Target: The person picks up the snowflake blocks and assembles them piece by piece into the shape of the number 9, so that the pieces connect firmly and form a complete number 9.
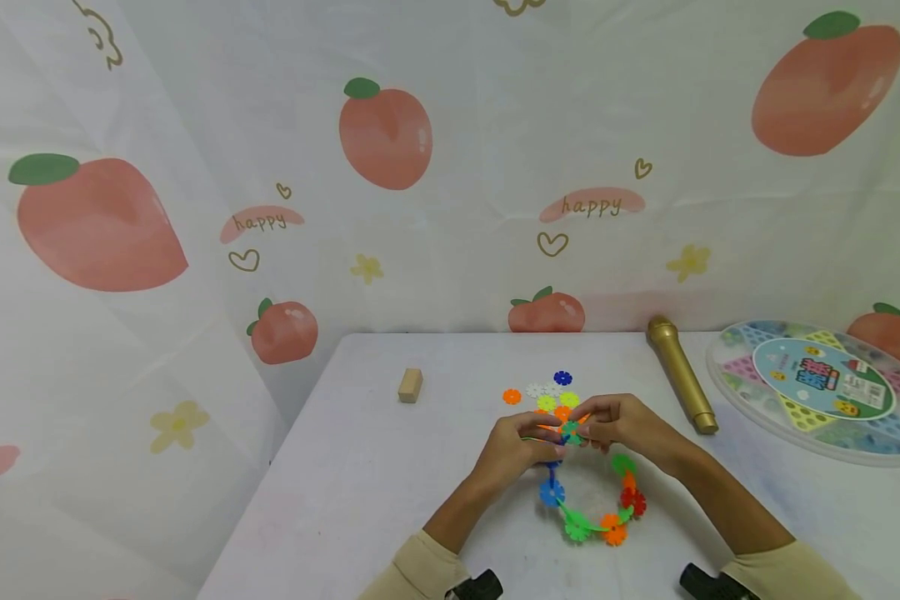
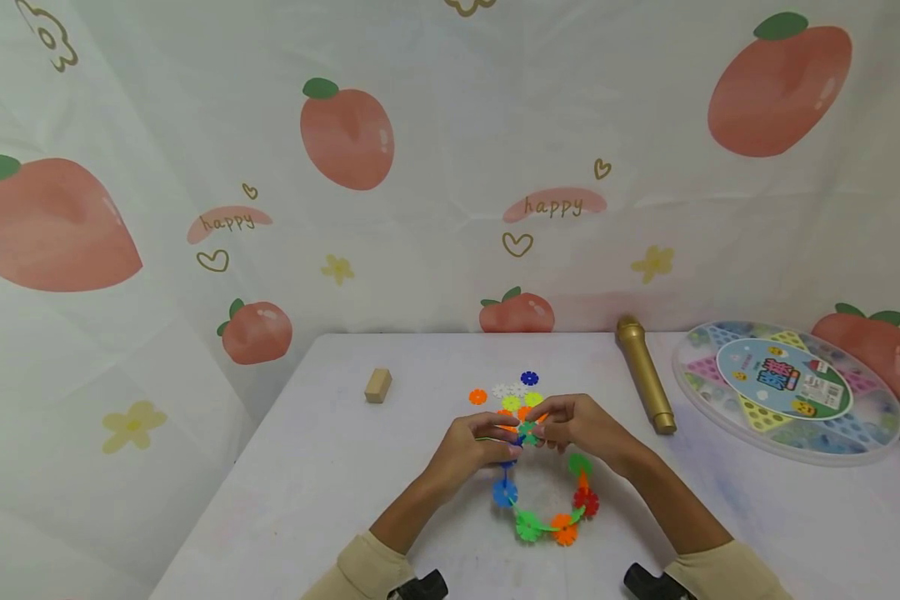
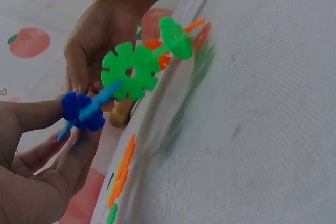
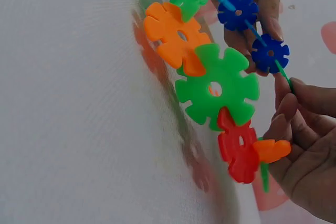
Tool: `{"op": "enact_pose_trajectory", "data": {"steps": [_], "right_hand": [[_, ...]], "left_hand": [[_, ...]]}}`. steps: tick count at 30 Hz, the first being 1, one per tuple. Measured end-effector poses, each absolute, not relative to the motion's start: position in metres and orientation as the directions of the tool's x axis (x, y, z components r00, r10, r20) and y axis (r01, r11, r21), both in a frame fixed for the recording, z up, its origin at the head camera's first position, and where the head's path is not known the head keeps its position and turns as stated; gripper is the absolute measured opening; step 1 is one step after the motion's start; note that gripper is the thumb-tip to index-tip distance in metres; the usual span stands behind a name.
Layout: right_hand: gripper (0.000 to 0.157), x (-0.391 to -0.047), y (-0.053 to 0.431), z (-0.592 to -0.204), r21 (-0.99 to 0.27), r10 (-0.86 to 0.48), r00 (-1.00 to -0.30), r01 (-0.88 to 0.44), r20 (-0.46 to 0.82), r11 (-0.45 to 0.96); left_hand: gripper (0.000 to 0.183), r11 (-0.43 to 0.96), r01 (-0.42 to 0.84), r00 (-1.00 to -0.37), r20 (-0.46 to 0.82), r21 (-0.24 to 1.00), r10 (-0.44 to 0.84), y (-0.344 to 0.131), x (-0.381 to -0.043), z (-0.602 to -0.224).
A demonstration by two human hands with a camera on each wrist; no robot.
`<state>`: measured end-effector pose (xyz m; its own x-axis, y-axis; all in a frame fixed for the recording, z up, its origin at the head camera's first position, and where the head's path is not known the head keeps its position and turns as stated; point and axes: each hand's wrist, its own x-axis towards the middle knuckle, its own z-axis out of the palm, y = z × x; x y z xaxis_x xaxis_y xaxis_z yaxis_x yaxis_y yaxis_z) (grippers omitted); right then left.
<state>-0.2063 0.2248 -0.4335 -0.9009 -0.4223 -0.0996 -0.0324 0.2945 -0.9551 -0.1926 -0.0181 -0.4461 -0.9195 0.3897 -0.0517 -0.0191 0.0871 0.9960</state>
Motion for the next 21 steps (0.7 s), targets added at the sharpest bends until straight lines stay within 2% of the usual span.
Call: {"op": "enact_pose_trajectory", "data": {"steps": [6, 21], "right_hand": [[0.028, -0.2066, 0.2231, -0.4343, -0.948, -0.417, -0.901, -0.021, -0.119, 0.316], [0.023, -0.2052, 0.2153, -0.4374, -0.95, -0.436, -0.894, -0.041, -0.103, 0.309]], "left_hand": [[0.035, 0.087, -0.028, -0.901, -0.063, 0.996, 0.428, -0.0186, -0.1927, -0.4472], [0.035, 0.149, 0.055, -0.903, -0.015, 0.987, 0.429, -0.02, -0.1932, -0.4456]]}}
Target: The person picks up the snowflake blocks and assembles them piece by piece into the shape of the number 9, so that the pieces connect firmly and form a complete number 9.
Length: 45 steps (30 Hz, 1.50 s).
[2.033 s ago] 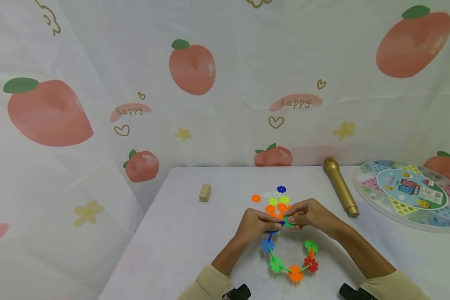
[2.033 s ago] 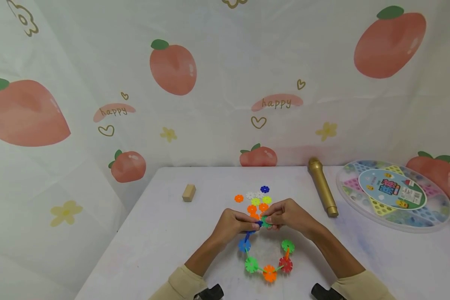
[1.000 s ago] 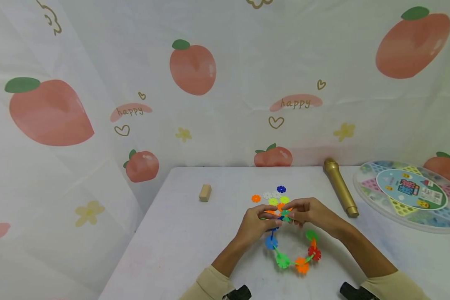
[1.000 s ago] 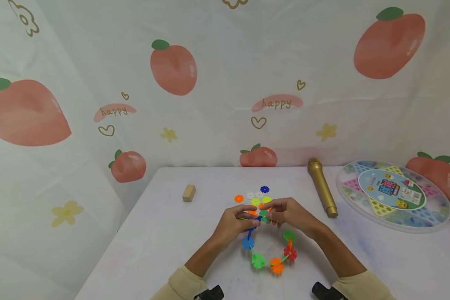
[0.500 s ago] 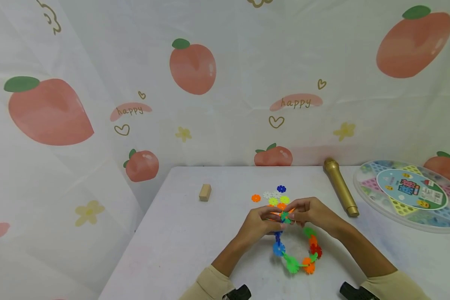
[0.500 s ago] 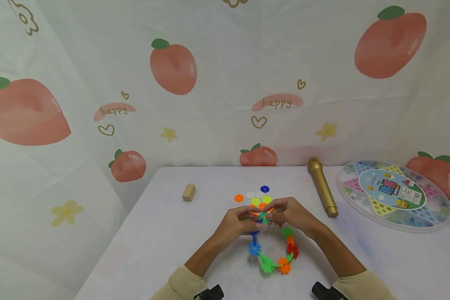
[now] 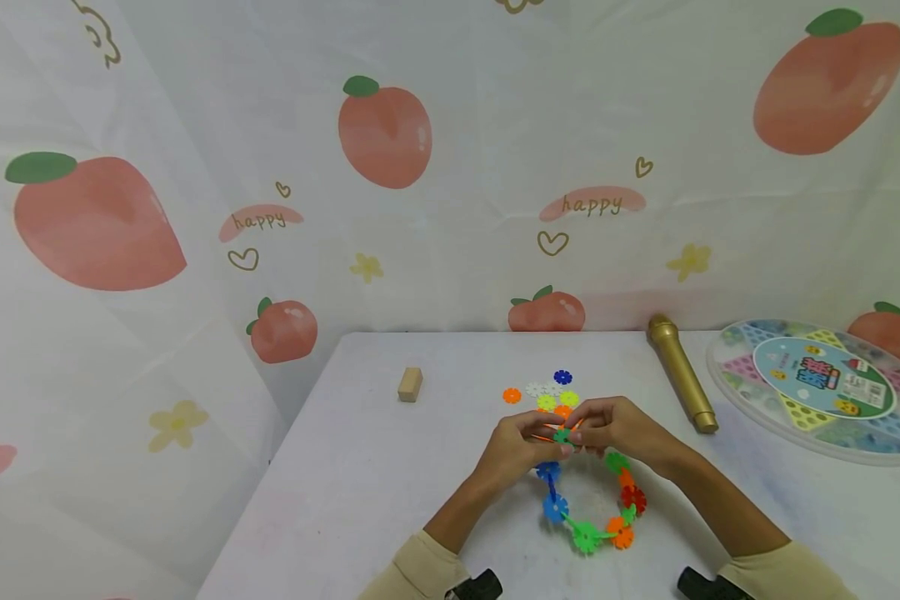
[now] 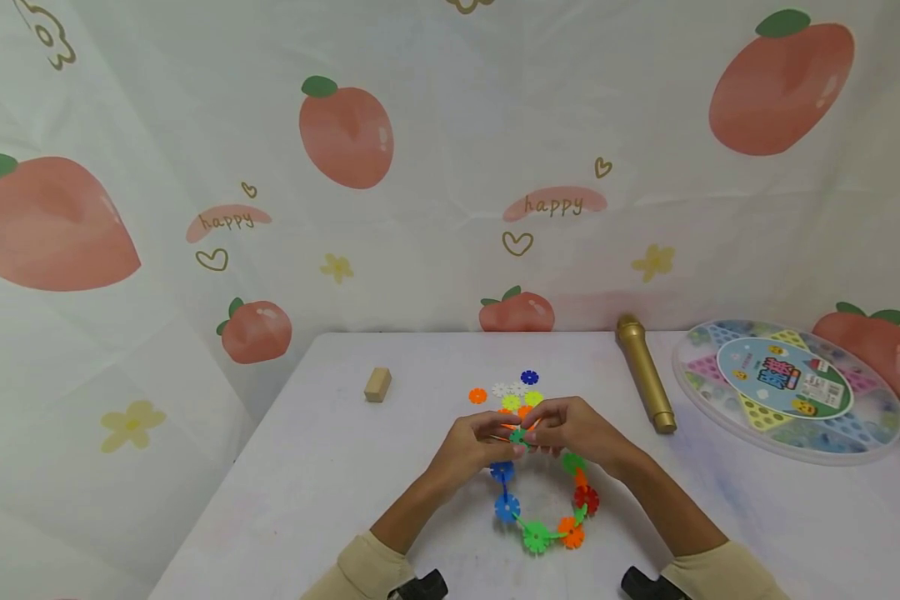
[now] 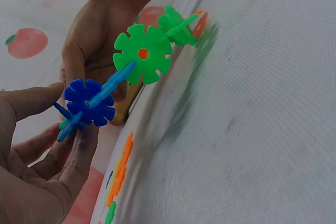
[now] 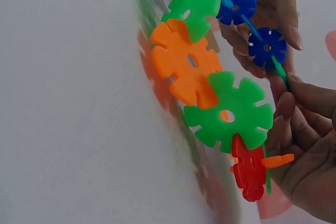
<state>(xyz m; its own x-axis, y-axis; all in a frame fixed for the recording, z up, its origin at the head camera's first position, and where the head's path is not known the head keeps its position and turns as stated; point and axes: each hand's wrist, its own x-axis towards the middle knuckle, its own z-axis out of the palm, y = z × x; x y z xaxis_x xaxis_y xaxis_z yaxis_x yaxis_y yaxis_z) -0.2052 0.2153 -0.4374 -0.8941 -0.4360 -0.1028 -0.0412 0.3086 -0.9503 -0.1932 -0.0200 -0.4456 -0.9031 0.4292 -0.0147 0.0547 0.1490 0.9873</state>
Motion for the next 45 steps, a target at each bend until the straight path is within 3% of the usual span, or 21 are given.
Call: {"op": "enact_pose_trajectory", "data": {"steps": [14, 25, 45], "right_hand": [[0.031, -0.218, 0.229, -0.437, -0.915, -0.337, -0.94, -0.094, -0.047, 0.393], [0.032, -0.235, 0.235, -0.441, -0.836, -0.352, -0.936, -0.203, 0.013, 0.51], [0.029, -0.254, 0.231, -0.451, -0.735, -0.343, -0.939, -0.225, -0.011, 0.64]], "left_hand": [[0.034, 0.196, 0.052, -0.921, -0.029, 0.979, 0.389, -0.022, -0.194, -0.445], [0.025, 0.224, 0.02, -0.934, -0.062, 0.974, 0.353, -0.022, -0.196, -0.445], [0.025, 0.222, 0.014, -0.94, -0.063, 0.975, 0.336, -0.021, -0.197, -0.448]]}}
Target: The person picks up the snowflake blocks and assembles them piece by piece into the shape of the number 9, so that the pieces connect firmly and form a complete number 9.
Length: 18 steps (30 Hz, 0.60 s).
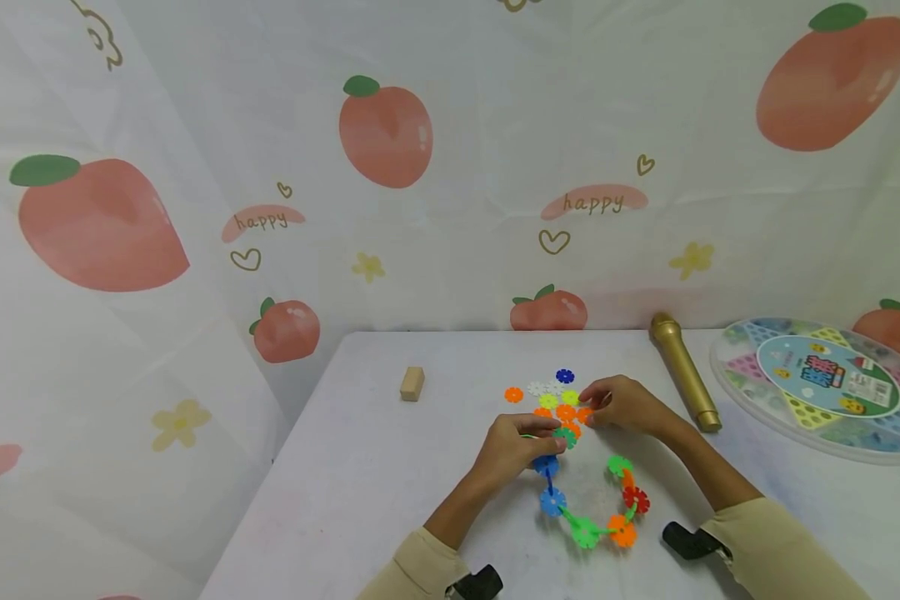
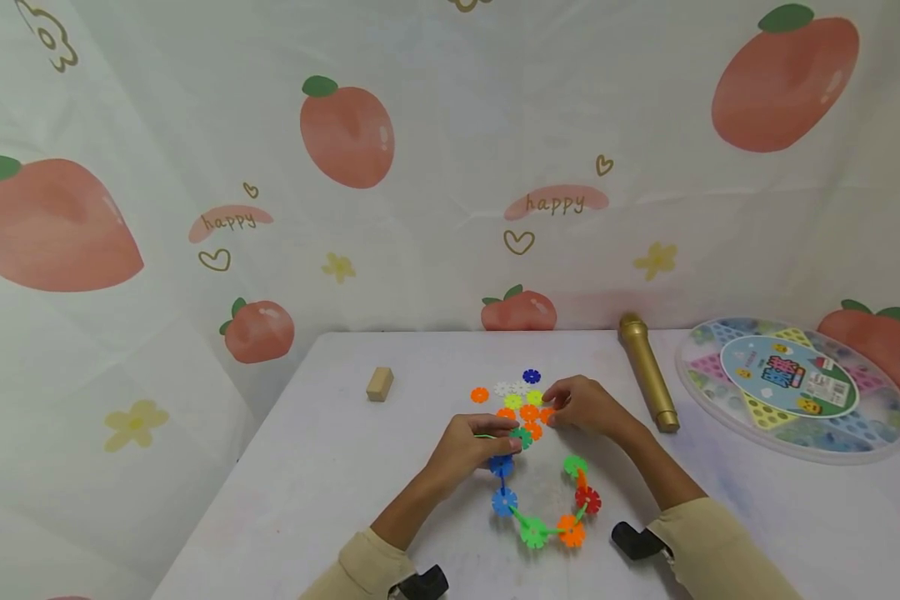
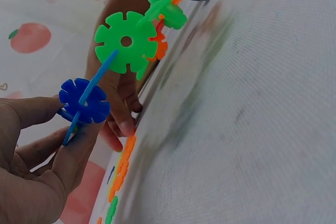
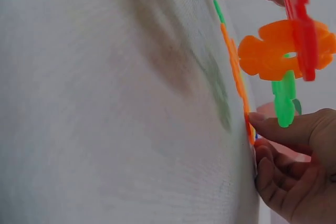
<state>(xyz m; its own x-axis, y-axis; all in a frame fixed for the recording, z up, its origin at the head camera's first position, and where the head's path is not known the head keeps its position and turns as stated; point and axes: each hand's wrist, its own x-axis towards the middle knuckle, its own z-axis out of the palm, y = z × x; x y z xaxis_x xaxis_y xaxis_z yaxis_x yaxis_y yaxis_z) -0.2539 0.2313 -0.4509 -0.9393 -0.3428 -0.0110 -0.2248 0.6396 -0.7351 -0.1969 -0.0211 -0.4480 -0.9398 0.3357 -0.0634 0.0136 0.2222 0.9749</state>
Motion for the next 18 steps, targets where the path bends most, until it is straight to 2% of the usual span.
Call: {"op": "enact_pose_trajectory", "data": {"steps": [6, 13, 18], "right_hand": [[0.02, -0.254, 0.231, -0.452, -0.721, -0.358, -0.934, -0.241, -0.01, 0.65], [0.022, -0.248, 0.233, -0.451, -0.728, -0.34, -0.94, -0.237, 0.005, 0.643], [0.016, -0.242, 0.232, -0.451, -0.735, -0.336, -0.942, -0.21, -0.027, 0.645]], "left_hand": [[0.025, 0.227, 0.027, -0.94, -0.052, 0.974, 0.336, -0.021, -0.197, -0.448], [0.025, 0.225, 0.041, -0.939, -0.04, 0.973, 0.342, -0.021, -0.197, -0.449], [0.024, 0.208, 0.04, -0.942, -0.032, 0.977, 0.334, -0.021, -0.197, -0.449]]}}
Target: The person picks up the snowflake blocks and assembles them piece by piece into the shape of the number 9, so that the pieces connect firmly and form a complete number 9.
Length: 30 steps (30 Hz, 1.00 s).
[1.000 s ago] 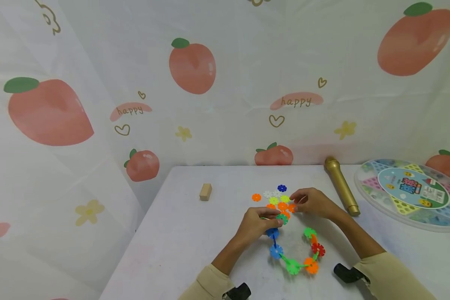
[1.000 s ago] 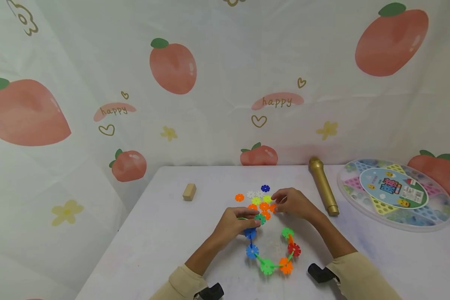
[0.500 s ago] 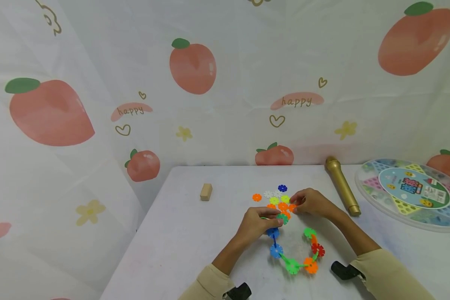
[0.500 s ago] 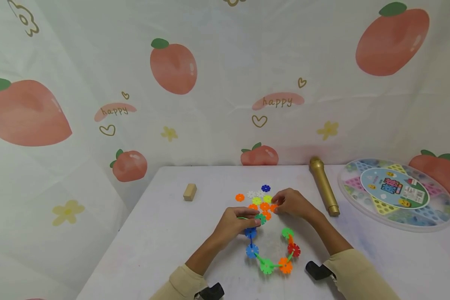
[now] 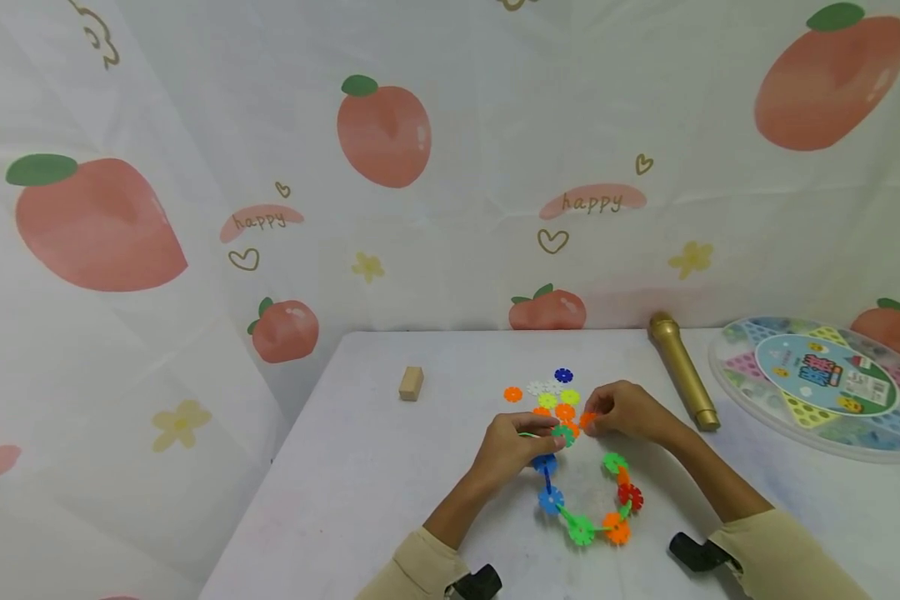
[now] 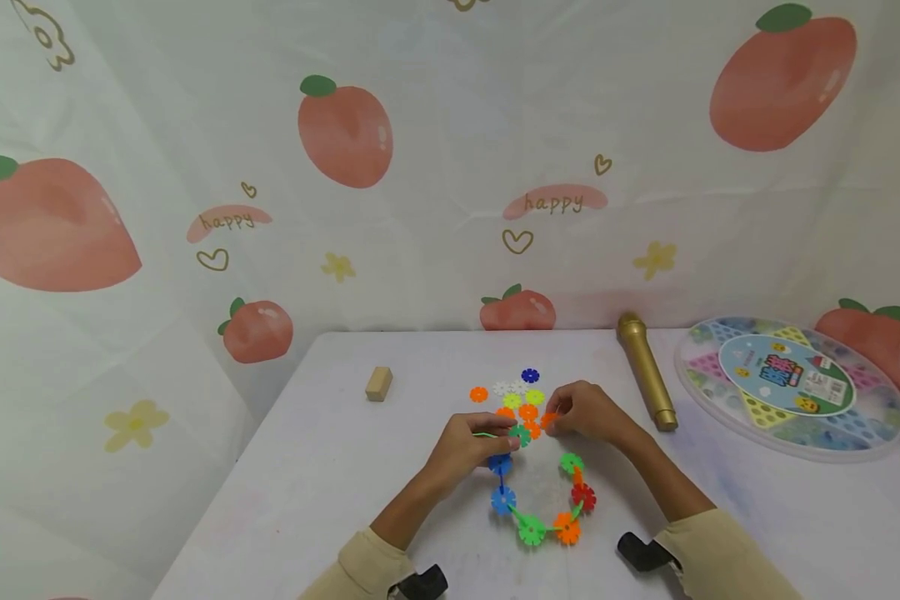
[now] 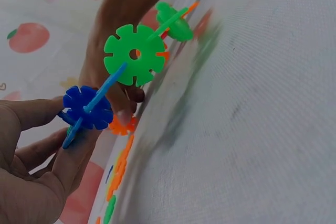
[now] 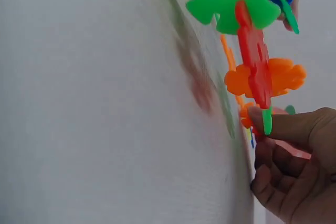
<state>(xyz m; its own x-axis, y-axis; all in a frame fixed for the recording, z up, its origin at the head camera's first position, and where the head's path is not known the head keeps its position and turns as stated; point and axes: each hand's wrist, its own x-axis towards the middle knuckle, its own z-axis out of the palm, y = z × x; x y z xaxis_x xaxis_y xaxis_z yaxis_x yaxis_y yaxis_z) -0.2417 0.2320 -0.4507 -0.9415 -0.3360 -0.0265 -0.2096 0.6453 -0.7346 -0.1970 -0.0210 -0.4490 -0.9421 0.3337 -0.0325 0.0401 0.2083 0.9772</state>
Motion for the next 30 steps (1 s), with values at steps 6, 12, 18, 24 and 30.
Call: {"op": "enact_pose_trajectory", "data": {"steps": [6, 12, 18, 24, 30], "right_hand": [[0.008, -0.233, 0.229, -0.449, -0.767, -0.334, -0.94, -0.159, -0.075, 0.621], [0.007, -0.222, 0.227, -0.444, -0.796, -0.341, -0.936, -0.142, -0.085, 0.588], [0.008, -0.214, 0.229, -0.439, -0.831, -0.371, -0.927, -0.159, -0.061, 0.533], [0.01, -0.212, 0.23, -0.437, -0.86, -0.4, -0.916, -0.176, -0.035, 0.48], [0.012, -0.21, 0.229, -0.434, -0.864, -0.415, -0.909, -0.188, -0.027, 0.468]], "left_hand": [[0.026, 0.209, 0.042, -0.943, -0.03, 0.977, 0.331, -0.022, -0.197, -0.45], [0.027, 0.199, 0.031, -0.943, -0.037, 0.98, 0.331, -0.022, -0.197, -0.452], [0.027, 0.193, 0.019, -0.94, -0.048, 0.981, 0.337, -0.022, -0.197, -0.452], [0.029, 0.183, 0.021, -0.944, -0.04, 0.983, 0.327, -0.021, -0.198, -0.45], [0.032, 0.185, 0.016, -0.946, -0.046, 0.983, 0.322, -0.021, -0.197, -0.45]]}}
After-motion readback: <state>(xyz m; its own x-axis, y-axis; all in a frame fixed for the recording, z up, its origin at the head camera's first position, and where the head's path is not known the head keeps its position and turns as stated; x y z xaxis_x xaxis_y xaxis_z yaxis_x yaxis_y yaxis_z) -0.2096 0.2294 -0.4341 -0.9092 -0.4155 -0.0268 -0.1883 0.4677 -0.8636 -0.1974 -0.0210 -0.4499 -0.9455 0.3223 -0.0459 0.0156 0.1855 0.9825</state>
